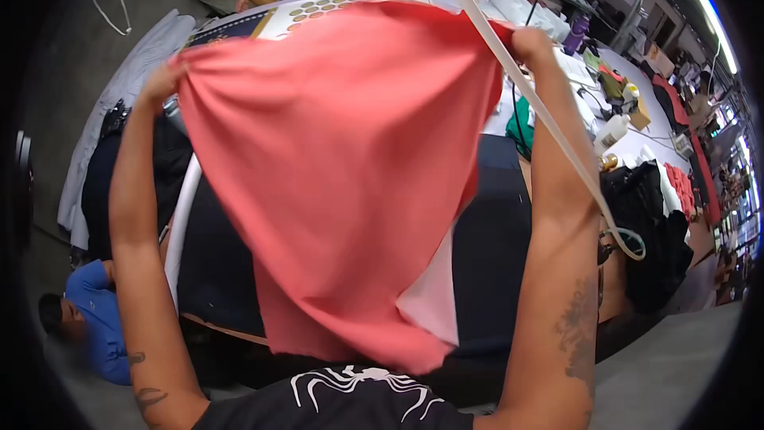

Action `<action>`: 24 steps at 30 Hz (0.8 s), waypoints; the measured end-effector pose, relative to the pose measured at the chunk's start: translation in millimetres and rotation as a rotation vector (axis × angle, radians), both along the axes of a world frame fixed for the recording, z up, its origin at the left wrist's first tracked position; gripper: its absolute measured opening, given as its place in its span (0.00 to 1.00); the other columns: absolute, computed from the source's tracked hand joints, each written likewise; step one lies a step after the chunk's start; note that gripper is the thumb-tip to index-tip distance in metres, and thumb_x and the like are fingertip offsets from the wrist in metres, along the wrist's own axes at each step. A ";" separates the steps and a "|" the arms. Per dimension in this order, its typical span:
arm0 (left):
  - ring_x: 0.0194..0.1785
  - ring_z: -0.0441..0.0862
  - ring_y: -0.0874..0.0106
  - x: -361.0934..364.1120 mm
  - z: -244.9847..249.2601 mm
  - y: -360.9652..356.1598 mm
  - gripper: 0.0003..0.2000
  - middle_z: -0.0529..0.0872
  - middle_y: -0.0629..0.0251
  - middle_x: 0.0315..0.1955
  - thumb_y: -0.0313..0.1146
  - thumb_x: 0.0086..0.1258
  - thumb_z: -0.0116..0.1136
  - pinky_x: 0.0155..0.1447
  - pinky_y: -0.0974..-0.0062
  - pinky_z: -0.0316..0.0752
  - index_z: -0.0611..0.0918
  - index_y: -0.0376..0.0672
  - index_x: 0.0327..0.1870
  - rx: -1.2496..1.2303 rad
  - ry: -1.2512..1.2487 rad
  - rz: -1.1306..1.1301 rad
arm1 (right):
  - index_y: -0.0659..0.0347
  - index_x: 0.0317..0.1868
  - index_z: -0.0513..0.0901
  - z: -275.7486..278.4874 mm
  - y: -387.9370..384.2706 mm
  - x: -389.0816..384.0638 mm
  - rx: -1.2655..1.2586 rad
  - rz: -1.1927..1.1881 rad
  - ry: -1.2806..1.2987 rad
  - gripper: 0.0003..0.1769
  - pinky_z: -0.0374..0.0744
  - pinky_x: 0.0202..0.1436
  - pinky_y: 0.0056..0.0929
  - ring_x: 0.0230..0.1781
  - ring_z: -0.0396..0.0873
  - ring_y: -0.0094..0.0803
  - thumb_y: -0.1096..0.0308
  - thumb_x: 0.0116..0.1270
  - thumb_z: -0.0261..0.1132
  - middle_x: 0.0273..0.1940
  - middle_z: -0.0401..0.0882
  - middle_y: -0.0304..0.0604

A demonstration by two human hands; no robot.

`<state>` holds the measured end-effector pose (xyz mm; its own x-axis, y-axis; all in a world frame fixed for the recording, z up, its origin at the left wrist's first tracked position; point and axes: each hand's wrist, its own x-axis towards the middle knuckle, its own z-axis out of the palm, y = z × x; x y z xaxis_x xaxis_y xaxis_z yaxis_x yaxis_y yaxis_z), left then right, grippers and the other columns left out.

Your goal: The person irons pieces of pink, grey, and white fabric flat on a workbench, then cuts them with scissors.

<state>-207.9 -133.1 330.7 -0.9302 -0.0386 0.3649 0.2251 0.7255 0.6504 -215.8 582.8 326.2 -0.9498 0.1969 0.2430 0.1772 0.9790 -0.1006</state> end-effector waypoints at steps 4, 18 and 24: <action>0.51 0.81 0.70 -8.4 133.4 -94.1 0.19 0.84 0.63 0.44 0.32 0.77 0.55 0.53 0.68 0.77 0.77 0.40 0.67 0.111 0.411 -0.178 | 0.56 0.46 0.86 97.7 11.9 1.8 0.164 -0.136 1.120 0.14 0.85 0.44 0.41 0.40 0.87 0.46 0.59 0.71 0.58 0.40 0.87 0.49; 0.50 0.81 0.73 357.7 -170.3 -27.7 0.06 0.84 0.63 0.46 0.27 0.70 0.61 0.57 0.72 0.76 0.84 0.34 0.42 0.612 0.068 -0.004 | 0.73 0.54 0.82 -172.1 -8.8 392.9 -0.429 0.509 0.840 0.13 0.78 0.66 0.47 0.63 0.78 0.55 0.75 0.73 0.60 0.60 0.80 0.63; 0.54 0.83 0.70 327.9 -311.5 -34.5 0.11 0.86 0.60 0.51 0.23 0.71 0.61 0.61 0.73 0.77 0.84 0.33 0.52 0.201 -0.113 0.092 | 0.61 0.48 0.88 -291.1 -16.7 390.3 -0.352 0.378 0.333 0.20 0.74 0.68 0.45 0.63 0.76 0.55 0.83 0.54 0.62 0.60 0.79 0.58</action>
<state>120.0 -167.6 19.2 -0.9541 -0.1860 0.2348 0.0815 0.5931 0.8010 174.6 566.1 35.1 -0.8540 -0.0159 0.5200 -0.2719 0.8659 -0.4200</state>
